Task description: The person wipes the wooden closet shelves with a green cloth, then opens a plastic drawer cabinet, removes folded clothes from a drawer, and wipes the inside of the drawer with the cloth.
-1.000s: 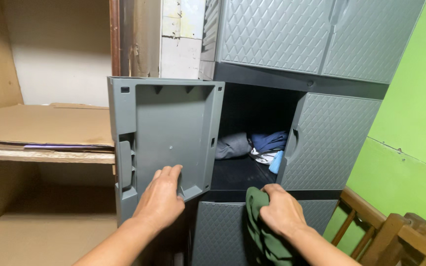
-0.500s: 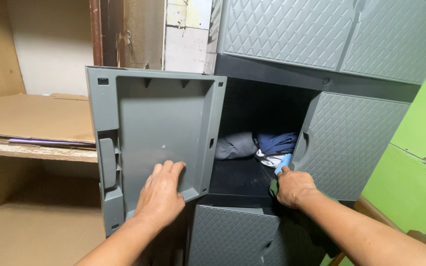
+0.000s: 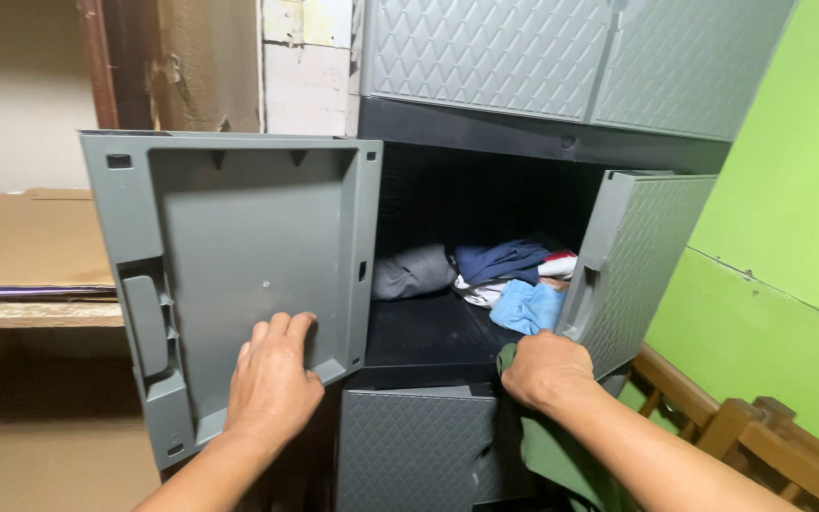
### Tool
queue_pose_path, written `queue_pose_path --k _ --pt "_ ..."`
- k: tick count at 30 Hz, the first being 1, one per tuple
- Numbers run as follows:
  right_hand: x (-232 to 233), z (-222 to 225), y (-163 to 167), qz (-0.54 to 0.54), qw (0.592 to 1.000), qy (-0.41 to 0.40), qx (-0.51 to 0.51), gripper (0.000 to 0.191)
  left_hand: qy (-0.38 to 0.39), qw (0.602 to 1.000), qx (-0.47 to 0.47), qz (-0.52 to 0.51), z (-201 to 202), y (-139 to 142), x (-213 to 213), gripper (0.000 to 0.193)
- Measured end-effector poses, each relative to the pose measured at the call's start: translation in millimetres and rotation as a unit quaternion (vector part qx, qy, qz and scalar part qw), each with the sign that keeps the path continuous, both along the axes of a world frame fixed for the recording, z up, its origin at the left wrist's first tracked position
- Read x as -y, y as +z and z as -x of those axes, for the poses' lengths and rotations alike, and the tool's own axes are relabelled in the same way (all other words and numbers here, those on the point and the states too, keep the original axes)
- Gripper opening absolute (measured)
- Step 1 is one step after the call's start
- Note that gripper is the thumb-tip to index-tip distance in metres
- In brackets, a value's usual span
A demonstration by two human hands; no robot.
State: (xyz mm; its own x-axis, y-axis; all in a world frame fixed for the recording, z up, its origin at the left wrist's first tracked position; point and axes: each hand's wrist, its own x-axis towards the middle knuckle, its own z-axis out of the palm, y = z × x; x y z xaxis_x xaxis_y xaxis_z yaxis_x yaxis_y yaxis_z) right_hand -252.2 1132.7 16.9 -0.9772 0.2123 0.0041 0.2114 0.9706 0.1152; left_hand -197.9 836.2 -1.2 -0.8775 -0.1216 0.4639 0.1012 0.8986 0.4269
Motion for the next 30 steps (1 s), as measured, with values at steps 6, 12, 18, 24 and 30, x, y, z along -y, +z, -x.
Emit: queue_pose_path --k 6,12,18,24,30 --pt "-45 -46 16 0.087 0.989 -0.121 -0.018 0.044 0.014 0.999 0.020 -0.042 12 -14 -10 0.063" --pt "-131 -55 9 0.111 0.970 -0.215 0.005 0.045 -0.001 0.999 0.000 -0.045 25 -26 -19 0.065" --pt "-239 -42 -15 0.081 0.972 -0.219 0.017 0.047 0.009 0.998 -0.015 -0.054 35 -31 -32 0.063" --pt "-329 -11 -54 0.203 0.926 -0.298 -0.112 0.088 0.029 0.994 -0.050 -0.097 42 -38 -48 0.065" --pt "-368 13 -81 0.192 0.927 -0.277 -0.165 0.100 0.030 0.989 -0.087 -0.114 44 -46 -53 0.063"
